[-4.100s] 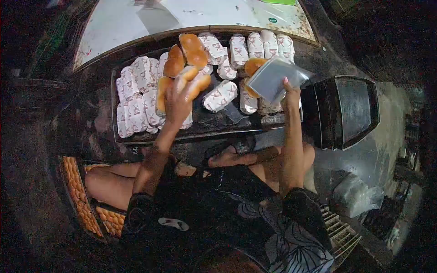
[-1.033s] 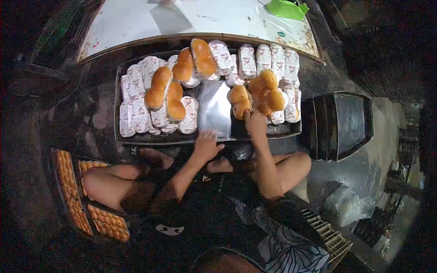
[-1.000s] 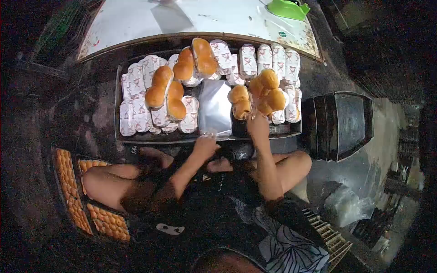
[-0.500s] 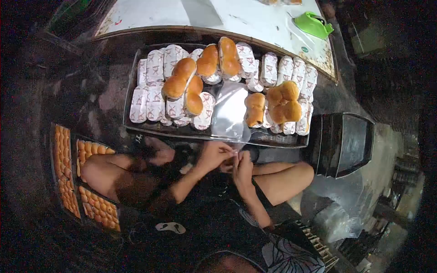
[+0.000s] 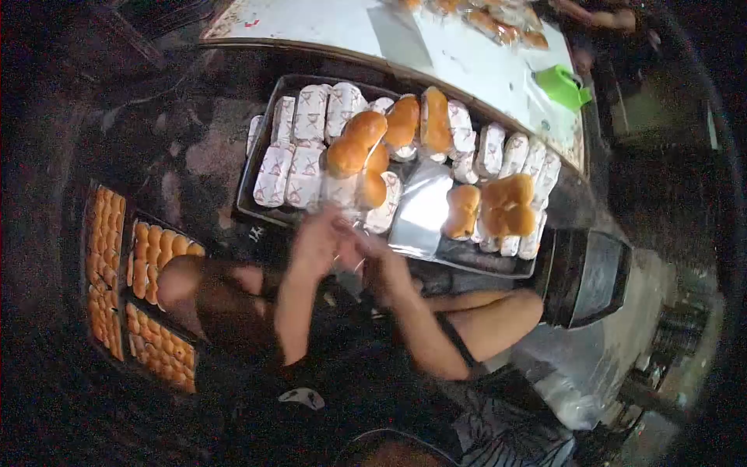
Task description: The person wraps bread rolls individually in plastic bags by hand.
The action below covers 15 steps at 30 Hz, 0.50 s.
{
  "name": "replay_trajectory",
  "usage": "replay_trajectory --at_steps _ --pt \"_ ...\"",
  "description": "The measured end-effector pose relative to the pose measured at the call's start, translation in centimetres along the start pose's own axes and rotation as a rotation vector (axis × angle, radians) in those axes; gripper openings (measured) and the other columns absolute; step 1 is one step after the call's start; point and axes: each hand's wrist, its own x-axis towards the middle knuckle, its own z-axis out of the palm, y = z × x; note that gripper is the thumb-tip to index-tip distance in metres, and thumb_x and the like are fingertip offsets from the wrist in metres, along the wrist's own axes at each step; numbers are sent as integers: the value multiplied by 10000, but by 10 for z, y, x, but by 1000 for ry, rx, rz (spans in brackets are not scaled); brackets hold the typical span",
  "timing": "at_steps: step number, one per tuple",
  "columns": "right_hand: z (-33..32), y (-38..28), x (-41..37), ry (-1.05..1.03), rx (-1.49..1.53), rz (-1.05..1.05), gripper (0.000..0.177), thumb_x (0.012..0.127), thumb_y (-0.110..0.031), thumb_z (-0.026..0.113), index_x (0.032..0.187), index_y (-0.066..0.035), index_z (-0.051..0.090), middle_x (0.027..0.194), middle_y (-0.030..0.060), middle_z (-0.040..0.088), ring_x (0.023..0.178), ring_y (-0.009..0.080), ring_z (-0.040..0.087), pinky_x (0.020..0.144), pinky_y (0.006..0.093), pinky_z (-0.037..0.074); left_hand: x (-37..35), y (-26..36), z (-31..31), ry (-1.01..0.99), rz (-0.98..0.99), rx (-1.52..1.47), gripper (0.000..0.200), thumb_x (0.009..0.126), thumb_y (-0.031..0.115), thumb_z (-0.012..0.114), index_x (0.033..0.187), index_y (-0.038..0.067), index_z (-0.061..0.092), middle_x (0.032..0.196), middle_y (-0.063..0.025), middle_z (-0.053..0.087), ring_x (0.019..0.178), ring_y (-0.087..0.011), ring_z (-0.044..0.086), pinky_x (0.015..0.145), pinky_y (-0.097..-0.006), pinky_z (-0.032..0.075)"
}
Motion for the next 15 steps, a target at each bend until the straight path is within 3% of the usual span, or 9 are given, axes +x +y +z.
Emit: replay_trajectory --at_steps 1,2,3,5,6,7,8,11,15 --pt "-9 -12 26 135 -396 -165 331 834 -219 506 1093 -13 525 908 73 586 734 135 536 666 243 429 3 17 -19 161 201 35 232 833 261 509 914 46 540 779 -65 559 613 -151 546 532 -272 479" --pt "15 -37 46 395 -480 -482 369 820 -294 523 1018 15 557 836 84 598 678 145 518 644 274 424 11 27 -63 243 559 435 264 847 272 491 924 23 536 786 -63 565 702 -162 555 647 -299 482" --pt "31 -65 72 478 -540 -511 415 819 -348 514 964 38 558 849 137 598 718 203 549 671 307 426 -8 61 -32 235 472 -98 269 858 274 480 918 17 530 821 -72 566 837 -188 547 806 -369 443" --pt "46 -73 130 824 -912 -594 526 745 -467 561 887 40 562 805 218 592 786 336 578 676 381 432 -17 72 -38 239 517 -186 306 872 299 447 987 22 508 904 -102 557 953 -230 513 892 -447 380" --pt "26 -66 175 842 -1181 -488 540 719 -470 578 908 35 543 826 225 586 727 345 584 629 371 451 -10 75 -50 120 381 -371 300 876 299 437 999 33 504 934 -120 548 997 -244 492 901 -486 356" --pt "22 -69 168 831 -1177 -484 540 719 -470 578 908 35 543 826 225 586 727 345 584 629 371 451 -7 80 -59 1 242 -559 296 880 299 427 1012 44 500 964 -137 540 1041 -258 472 910 -525 333" --pt "17 -78 157 617 -1143 -539 488 746 -421 560 946 23 532 847 205 588 695 320 590 598 356 457 -13 87 -51 -153 118 -771 291 882 297 404 985 47 512 964 -164 537 1080 -302 444 920 -569 295" --pt "-12 -56 129 279 -662 -836 345 807 -252 502 1051 -9 495 900 123 587 701 215 591 589 295 461 -27 99 -18 -32 126 -866 289 860 266 419 959 10 510 945 -183 539 1095 -337 425 941 -594 249" --pt "-37 -27 39 175 -207 -478 322 834 -200 463 1065 23 493 896 88 580 807 157 557 703 280 455 -25 88 8 -43 126 -1072 446 809 205 420 1137 -88 340 1002 -188 455 1115 -369 389 963 -606 202"
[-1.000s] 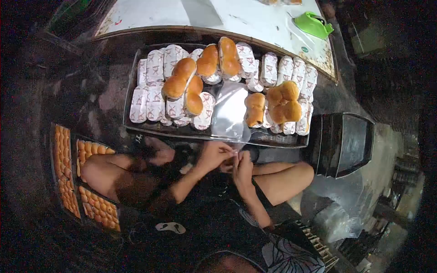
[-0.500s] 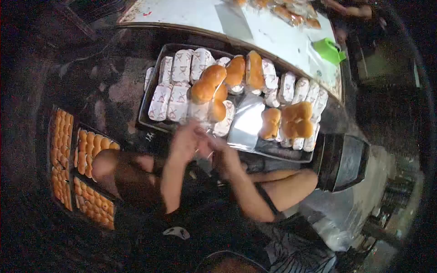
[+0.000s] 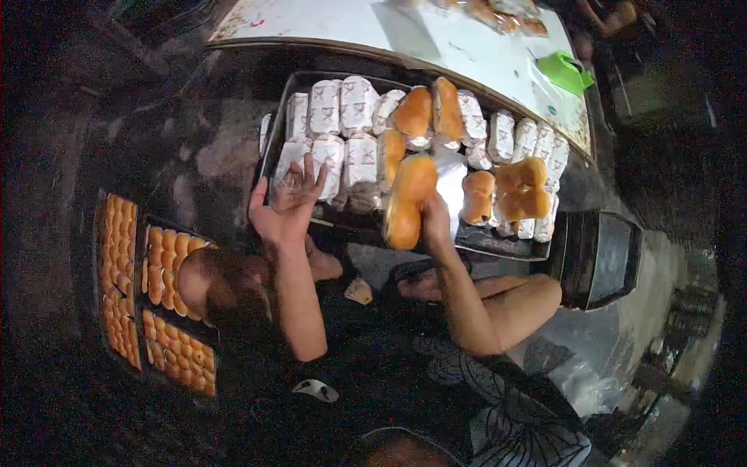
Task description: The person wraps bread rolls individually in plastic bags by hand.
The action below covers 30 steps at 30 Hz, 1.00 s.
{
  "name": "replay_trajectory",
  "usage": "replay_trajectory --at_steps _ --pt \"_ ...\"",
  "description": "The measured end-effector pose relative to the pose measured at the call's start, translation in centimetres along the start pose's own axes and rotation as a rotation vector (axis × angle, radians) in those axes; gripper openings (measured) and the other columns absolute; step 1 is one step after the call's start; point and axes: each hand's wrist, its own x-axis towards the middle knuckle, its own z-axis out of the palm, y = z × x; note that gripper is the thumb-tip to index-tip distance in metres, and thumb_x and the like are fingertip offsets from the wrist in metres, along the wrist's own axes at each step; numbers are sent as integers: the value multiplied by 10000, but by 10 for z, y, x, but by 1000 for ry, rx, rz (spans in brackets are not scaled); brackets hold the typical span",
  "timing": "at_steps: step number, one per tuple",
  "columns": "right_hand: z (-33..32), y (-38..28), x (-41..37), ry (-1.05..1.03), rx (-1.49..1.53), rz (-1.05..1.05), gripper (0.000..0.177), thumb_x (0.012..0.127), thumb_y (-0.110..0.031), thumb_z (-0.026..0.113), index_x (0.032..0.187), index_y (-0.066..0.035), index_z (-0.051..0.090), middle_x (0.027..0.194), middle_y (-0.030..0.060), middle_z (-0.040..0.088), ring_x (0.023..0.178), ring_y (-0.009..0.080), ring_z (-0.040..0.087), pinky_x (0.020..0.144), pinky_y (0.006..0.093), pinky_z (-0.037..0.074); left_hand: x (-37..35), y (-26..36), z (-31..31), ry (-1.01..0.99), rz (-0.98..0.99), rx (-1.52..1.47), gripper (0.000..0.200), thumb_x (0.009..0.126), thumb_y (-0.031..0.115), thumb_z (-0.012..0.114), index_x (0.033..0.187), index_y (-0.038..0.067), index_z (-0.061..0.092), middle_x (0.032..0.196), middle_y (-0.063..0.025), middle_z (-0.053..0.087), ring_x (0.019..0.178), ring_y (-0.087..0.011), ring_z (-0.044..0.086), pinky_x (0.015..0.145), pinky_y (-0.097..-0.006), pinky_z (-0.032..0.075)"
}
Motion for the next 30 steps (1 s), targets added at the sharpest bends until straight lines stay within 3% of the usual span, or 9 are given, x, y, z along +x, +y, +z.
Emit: replay_trajectory --at_steps 4,6,8,11,14,15,22,27,30 --pt "-8 -11 -39 -39 191 115 365 859 -273 446 1060 26 501 911 84 580 792 161 569 707 295 469 8 -26 -11 -125 -75 109 481 772 164 443 1143 -103 292 988 -164 432 1118 -384 381 964 -611 214" --pt "21 -85 -59 -27 -112 -54 396 824 -363 506 925 15 568 824 79 609 733 173 578 660 286 461 3 -45 -5 -61 -8 175 442 761 155 447 1113 -92 348 1043 -167 436 1123 -384 379 960 -600 237" --pt "34 -125 -61 -62 -566 -357 446 770 -417 566 900 9 586 770 129 627 676 209 611 605 324 474 -3 -61 -8 -258 34 395 389 750 134 448 1070 -84 403 1089 -174 438 1124 -381 381 949 -579 277" --pt "31 -150 -52 -108 -924 -305 406 752 -386 601 885 -3 597 693 167 614 626 236 618 558 344 468 -24 -98 -11 -355 124 711 331 803 107 445 1093 -53 425 1073 -164 500 1076 -324 456 920 -461 373" --pt "20 -150 -56 -120 -700 -123 394 761 -368 601 874 10 598 638 138 603 589 211 604 538 341 457 -24 -105 -21 -528 177 987 323 870 161 436 1140 -15 417 1031 -143 552 1021 -258 514 880 -378 421" --pt "14 -155 -59 -161 -615 128 372 785 -339 584 882 19 595 619 64 594 556 149 568 519 318 447 -22 -105 -23 -483 135 967 330 870 181 447 1135 -13 420 1016 -142 556 1010 -252 518 884 -380 420" --pt "-32 -103 -78 -427 62 101 362 843 -300 527 1022 15 534 916 24 563 840 85 496 750 244 412 -8 -108 -49 20 -86 850 144 847 208 511 947 105 514 982 -39 589 1041 -200 508 903 -422 420" --pt "-29 -92 -79 4 -92 -14 402 845 -331 514 1060 8 500 925 92 578 872 154 524 804 283 411 -16 -122 -50 87 -211 739 147 864 218 478 958 120 535 1022 -40 594 1025 -168 530 889 -435 423" --pt "-32 -115 -82 -32 -314 -196 436 803 -351 565 1046 6 509 896 110 596 813 176 568 746 301 444 -25 -133 -40 90 -228 672 196 880 232 442 1009 112 528 1034 -30 591 1053 -150 509 899 -418 409"
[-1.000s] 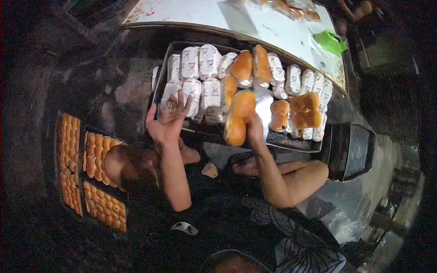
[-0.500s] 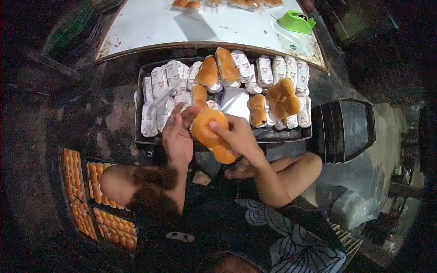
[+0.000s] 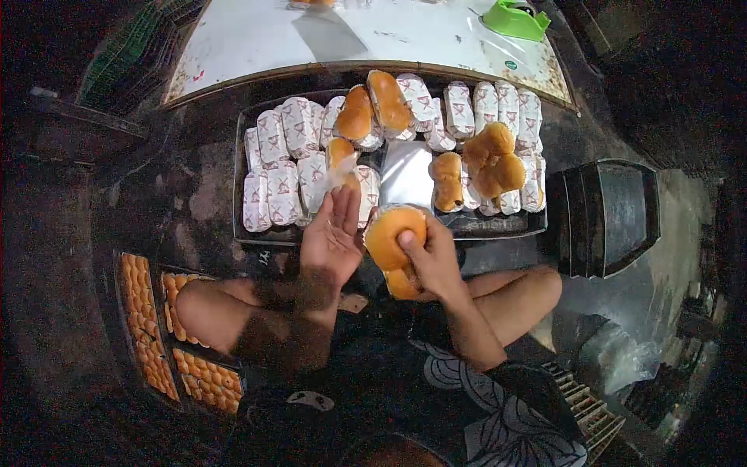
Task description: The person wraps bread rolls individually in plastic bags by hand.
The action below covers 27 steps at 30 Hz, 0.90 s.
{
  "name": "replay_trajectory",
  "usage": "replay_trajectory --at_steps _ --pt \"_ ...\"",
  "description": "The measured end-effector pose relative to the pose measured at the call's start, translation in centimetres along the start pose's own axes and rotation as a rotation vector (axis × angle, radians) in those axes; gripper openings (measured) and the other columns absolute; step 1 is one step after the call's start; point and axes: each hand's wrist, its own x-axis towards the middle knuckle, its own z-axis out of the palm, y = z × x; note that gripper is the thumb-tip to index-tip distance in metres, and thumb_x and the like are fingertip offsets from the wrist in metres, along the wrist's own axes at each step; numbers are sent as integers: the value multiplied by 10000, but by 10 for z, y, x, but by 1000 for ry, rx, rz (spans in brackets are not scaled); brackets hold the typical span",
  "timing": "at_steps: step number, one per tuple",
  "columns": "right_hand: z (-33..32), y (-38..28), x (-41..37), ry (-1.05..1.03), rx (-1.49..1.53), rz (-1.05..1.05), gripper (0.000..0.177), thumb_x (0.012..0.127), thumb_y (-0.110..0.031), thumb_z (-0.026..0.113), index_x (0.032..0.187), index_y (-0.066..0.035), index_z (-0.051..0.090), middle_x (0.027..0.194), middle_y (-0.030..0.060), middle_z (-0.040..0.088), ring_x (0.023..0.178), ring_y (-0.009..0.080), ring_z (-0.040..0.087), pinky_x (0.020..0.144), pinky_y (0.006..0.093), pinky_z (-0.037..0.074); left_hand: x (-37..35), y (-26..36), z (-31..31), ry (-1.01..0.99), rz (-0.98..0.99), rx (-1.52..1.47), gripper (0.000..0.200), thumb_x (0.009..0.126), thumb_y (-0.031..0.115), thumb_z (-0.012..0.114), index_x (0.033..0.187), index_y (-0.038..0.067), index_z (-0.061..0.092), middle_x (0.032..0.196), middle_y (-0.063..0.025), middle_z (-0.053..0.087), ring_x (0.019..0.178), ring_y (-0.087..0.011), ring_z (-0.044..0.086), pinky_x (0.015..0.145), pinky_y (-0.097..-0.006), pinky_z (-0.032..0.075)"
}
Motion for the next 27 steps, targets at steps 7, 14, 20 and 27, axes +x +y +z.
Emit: replay_trajectory --at_steps 7,14,20,27 --pt "-2 -64 30 72 -597 -403 500 686 -337 670 1055 -31 528 763 170 595 658 332 589 578 379 478 -16 -16 14 -372 217 370 365 904 260 342 1165 19 427 1173 -130 474 1089 -248 458 932 -402 357" --pt "-6 -49 25 -101 -312 -146 473 720 -299 655 1065 -10 512 770 198 608 710 339 605 631 374 483 -18 -19 8 -350 213 622 440 890 270 321 1207 -33 367 1174 -173 451 1088 -284 450 945 -397 345" --pt "-11 -21 18 -38 18 -96 496 764 -232 611 1179 -12 450 1115 198 513 1072 251 489 872 312 381 -3 -20 14 -336 101 602 313 883 139 369 1099 -62 474 1042 -132 542 964 -206 529 868 -313 407" --pt "-32 5 2 -409 357 -99 413 799 -209 578 1130 25 499 1289 139 366 1108 141 417 913 292 332 20 -22 -31 -348 175 1036 217 772 -2 557 986 -37 554 1003 -88 558 918 -156 535 816 -242 410"
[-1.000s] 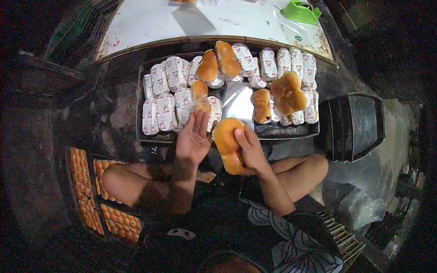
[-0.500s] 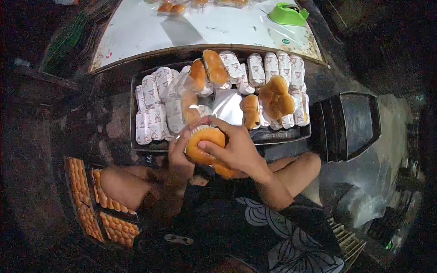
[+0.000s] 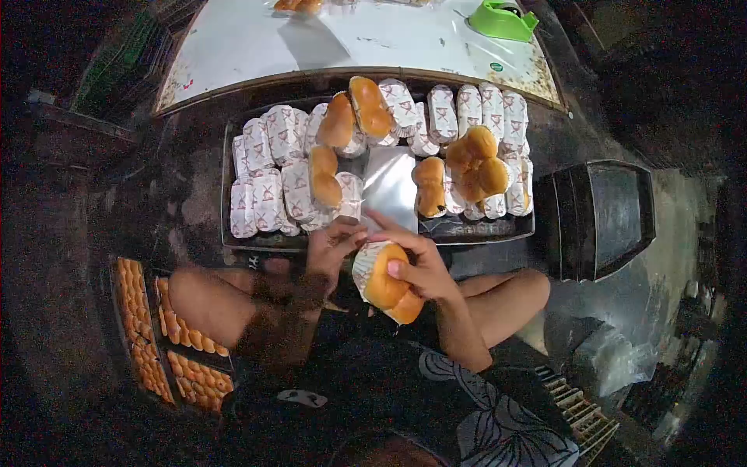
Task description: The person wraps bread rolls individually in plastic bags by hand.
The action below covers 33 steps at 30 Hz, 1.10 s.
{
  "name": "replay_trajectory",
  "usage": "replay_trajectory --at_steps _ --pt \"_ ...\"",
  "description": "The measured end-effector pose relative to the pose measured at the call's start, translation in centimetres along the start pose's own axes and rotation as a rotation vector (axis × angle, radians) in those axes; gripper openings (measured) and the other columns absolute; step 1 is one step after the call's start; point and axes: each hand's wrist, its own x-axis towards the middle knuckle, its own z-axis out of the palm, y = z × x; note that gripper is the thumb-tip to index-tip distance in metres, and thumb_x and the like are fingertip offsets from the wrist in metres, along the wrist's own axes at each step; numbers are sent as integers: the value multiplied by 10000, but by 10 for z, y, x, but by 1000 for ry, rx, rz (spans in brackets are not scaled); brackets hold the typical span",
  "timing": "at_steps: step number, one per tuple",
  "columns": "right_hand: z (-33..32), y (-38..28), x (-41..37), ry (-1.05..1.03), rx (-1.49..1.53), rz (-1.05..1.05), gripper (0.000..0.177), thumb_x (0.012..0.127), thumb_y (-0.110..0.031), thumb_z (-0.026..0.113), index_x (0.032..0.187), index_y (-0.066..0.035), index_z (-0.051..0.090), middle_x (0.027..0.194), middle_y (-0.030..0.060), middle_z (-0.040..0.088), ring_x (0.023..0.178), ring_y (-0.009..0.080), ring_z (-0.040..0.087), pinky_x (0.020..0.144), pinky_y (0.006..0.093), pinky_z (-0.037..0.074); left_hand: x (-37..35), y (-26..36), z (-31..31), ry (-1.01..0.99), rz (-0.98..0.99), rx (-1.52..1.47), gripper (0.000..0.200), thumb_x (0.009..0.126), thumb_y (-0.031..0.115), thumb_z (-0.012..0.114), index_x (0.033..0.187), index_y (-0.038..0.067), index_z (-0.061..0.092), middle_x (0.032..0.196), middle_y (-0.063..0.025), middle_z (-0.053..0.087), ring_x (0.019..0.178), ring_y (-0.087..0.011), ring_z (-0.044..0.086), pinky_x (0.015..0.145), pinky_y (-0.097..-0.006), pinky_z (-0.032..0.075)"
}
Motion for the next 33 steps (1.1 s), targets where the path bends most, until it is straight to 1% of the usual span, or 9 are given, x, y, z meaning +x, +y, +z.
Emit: replay_trajectory --at_steps 2,9,11,15,19,21,25,31,33 --pt "2 1 -3 50 79 125 403 804 -214 576 1132 8 504 1213 119 440 1082 151 438 915 294 335 6 9 -2 -366 114 -182 230 822 97 526 1017 -24 539 1021 -96 558 919 -176 541 831 -263 413" --pt "-1 17 -10 209 68 234 377 803 -227 587 1084 17 522 955 80 589 886 140 533 798 267 421 26 16 -28 80 -52 -866 231 864 262 476 956 57 529 925 -32 594 868 -147 571 786 -318 480" --pt "-5 14 -13 272 -80 255 377 790 -235 601 1056 23 531 923 100 599 855 158 556 777 276 434 31 22 -29 -32 -76 -1003 223 863 265 476 949 75 556 880 -13 614 816 -112 584 744 -275 499" --pt "-6 -21 -9 472 -754 -75 448 676 -259 704 998 12 552 887 171 595 772 282 598 702 320 475 22 40 12 275 -65 -1102 244 884 249 436 941 48 562 845 -49 624 762 -138 612 696 -285 527" --pt "-10 -47 6 440 -1001 -538 475 646 -280 715 986 7 551 894 142 600 752 256 604 649 316 485 16 33 17 -27 -2 -1235 249 895 238 409 1010 53 530 972 -72 596 875 -175 586 811 -341 478" --pt "-5 -54 19 295 -1147 -459 553 647 -283 715 1058 18 501 917 150 593 747 285 600 641 336 486 11 32 31 189 148 -824 264 899 252 402 1049 59 501 1038 -89 564 1007 -182 518 866 -385 433" --pt "16 -49 27 452 -937 14 677 663 -284 709 1170 24 385 970 203 566 828 352 579 684 374 477 6 33 51 257 356 -522 406 863 155 450 1231 34 326 1244 -139 390 1123 -258 414 948 -404 346" --pt "19 -6 41 682 -540 123 782 655 -295 725 1206 41 284 987 225 553 904 345 558 779 371 438 7 2 47 173 465 -373 540 789 90 487 1268 8 251 1290 -165 332 1138 -285 399 974 -368 321" --pt "34 -6 28 540 -575 217 720 691 -319 695 1176 34 296 991 214 539 917 311 547 791 362 425 4 14 30 30 329 -617 590 770 123 504 1278 7 228 1282 -168 337 1125 -290 404 954 -367 341"
